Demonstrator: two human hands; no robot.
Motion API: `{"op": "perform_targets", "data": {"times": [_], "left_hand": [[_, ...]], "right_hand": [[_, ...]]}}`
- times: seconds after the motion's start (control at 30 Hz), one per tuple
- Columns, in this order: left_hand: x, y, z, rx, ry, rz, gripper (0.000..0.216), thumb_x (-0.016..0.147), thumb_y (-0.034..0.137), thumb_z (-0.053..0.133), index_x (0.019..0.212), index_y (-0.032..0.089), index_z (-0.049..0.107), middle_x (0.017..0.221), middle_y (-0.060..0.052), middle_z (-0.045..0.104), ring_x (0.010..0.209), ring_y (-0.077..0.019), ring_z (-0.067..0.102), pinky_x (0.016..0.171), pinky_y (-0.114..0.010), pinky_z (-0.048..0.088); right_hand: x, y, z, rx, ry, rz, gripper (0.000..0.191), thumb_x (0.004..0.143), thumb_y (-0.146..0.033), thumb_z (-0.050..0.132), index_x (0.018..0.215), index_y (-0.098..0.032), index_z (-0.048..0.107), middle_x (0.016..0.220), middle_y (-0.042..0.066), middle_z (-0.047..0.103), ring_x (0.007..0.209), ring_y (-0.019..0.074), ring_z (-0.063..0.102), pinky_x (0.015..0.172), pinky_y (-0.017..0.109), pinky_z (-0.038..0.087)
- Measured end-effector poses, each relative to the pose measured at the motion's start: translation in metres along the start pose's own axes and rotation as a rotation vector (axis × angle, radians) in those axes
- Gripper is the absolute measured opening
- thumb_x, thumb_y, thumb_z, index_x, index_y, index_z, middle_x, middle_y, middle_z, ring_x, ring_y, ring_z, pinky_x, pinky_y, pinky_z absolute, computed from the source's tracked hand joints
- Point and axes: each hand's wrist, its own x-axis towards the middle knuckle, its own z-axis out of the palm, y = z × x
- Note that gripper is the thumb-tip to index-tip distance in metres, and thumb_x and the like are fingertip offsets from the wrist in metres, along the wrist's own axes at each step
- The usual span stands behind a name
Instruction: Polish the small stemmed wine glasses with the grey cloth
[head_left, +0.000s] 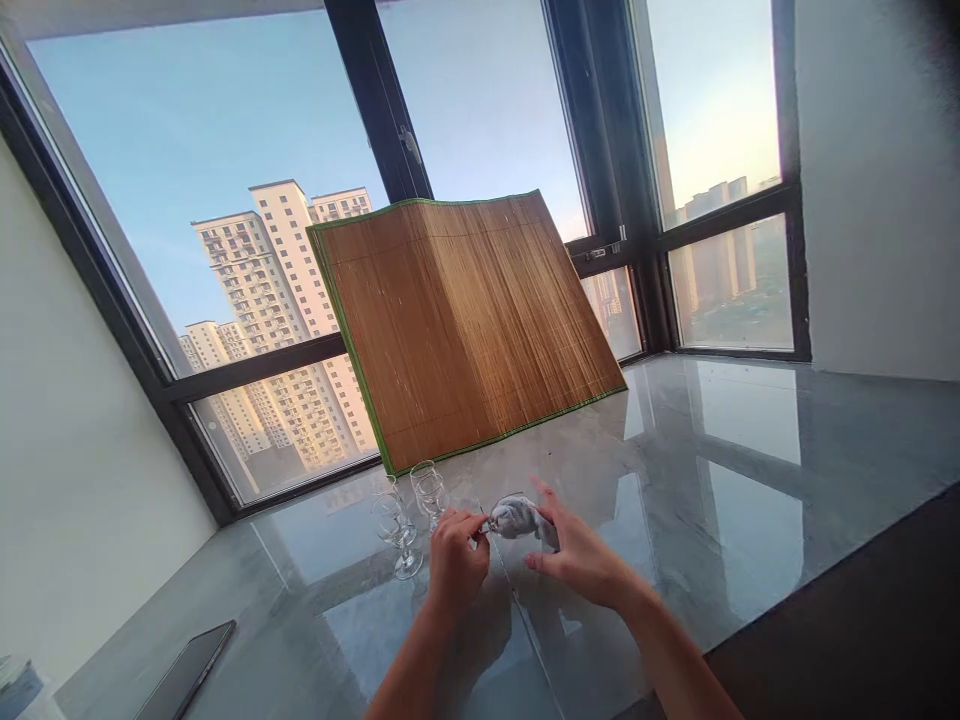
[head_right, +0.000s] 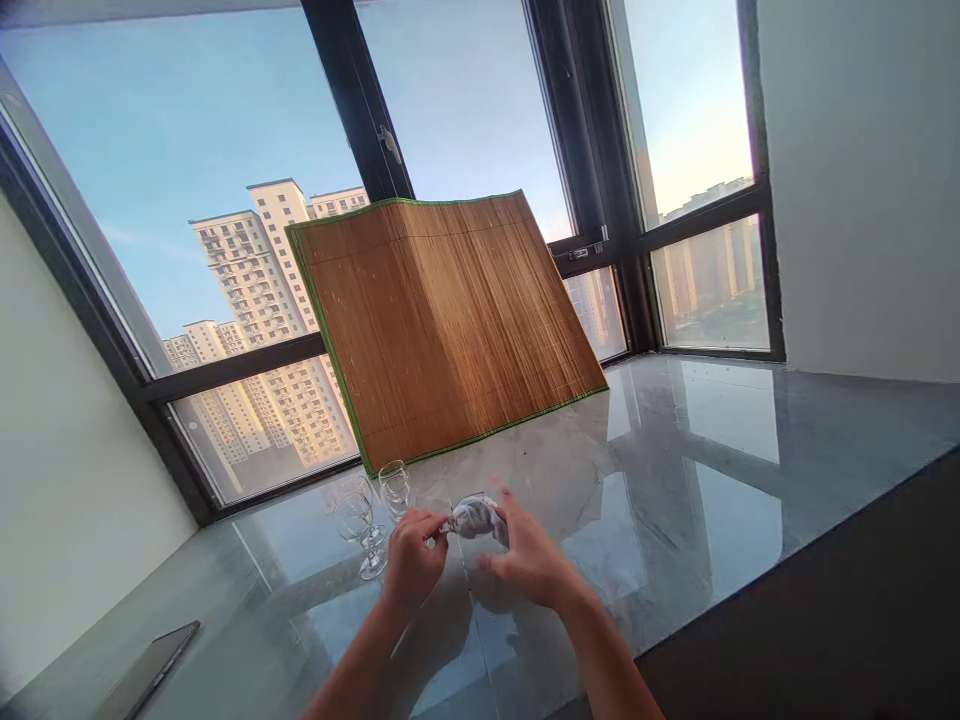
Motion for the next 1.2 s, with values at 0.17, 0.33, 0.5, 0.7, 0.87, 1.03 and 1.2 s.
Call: {"op": "perform_targets", "data": {"times": [0.17,0.33,0.5,0.7,0.87,1.03,1.2], "left_hand": [[-0.003,0.006,-0.003,-0.010,-0.053,0.058,0.027,0.067,0.001,0.053,0.070,0.020,0.072,0.064,-0.002,0.062,0.071,-0.0184,0.053,0.068,-0.028,0.036],[-0.005,0.004,-0.001,-0.063,-0.091,0.058,0.025,0.063,0.002,0.052,0.065,0.020,0.070,0.060,0.000,0.060,0.065,-0.0156,0.050,0.069,-0.028,0.035],[-0.005,0.004,0.003,-0.253,-0.083,-0.050,0.022,0.062,0.008,0.052,0.061,0.019,0.070,0.058,-0.001,0.057,0.065,-0.0161,0.050,0.065,-0.027,0.035],[-0.003,0.011,0.007,-0.661,-0.086,-0.342,0.016,0.065,0.020,0.060,0.071,0.016,0.074,0.062,-0.002,0.063,0.061,-0.0153,0.053,0.061,-0.026,0.039],[0.000,0.011,0.004,-0.946,0.031,-0.540,0.018,0.066,0.029,0.071,0.077,0.015,0.073,0.080,-0.005,0.069,0.069,-0.0149,0.058,0.067,-0.026,0.045],[0.000,0.019,0.001,-1.250,0.025,-0.625,0.046,0.072,0.030,0.072,0.116,0.021,0.065,0.076,0.002,0.062,0.064,-0.0101,0.055,0.072,-0.027,0.048],[-0.003,0.019,0.011,-1.409,-0.046,-0.559,0.052,0.072,0.027,0.073,0.122,0.021,0.060,0.104,-0.007,0.068,0.086,-0.0164,0.064,0.076,-0.027,0.048]], "right_hand": [[-0.001,0.007,-0.001,0.011,-0.023,0.029,0.090,0.070,-0.022,0.068,0.151,-0.018,0.030,0.103,0.005,0.068,0.092,0.0214,0.062,0.088,0.035,0.046],[-0.002,0.012,-0.004,0.264,-0.041,0.100,0.097,0.066,-0.028,0.076,0.150,-0.019,0.029,0.089,0.001,0.065,0.074,0.0154,0.058,0.068,0.027,0.044],[-0.005,-0.001,-0.011,0.477,-0.002,0.205,0.091,0.063,-0.028,0.078,0.144,-0.022,0.037,0.074,-0.006,0.057,0.053,0.0078,0.043,0.048,0.021,0.027],[-0.001,-0.003,-0.010,0.717,0.292,0.124,0.073,0.074,-0.035,0.067,0.142,-0.027,0.041,0.080,-0.003,0.062,0.062,0.0116,0.052,0.052,0.020,0.030],[0.005,-0.001,-0.017,0.632,0.647,0.114,0.080,0.072,-0.039,0.067,0.145,-0.024,0.038,0.102,0.005,0.065,0.070,0.0157,0.057,0.057,0.024,0.042],[0.009,-0.003,-0.006,0.292,0.537,0.009,0.085,0.073,-0.030,0.059,0.151,-0.016,0.026,0.091,0.004,0.067,0.076,0.0190,0.061,0.071,0.030,0.050],[0.014,0.004,0.036,0.166,0.270,-0.011,0.083,0.077,-0.026,0.054,0.153,-0.017,0.021,0.105,0.006,0.069,0.091,0.0202,0.066,0.086,0.034,0.051]]}}
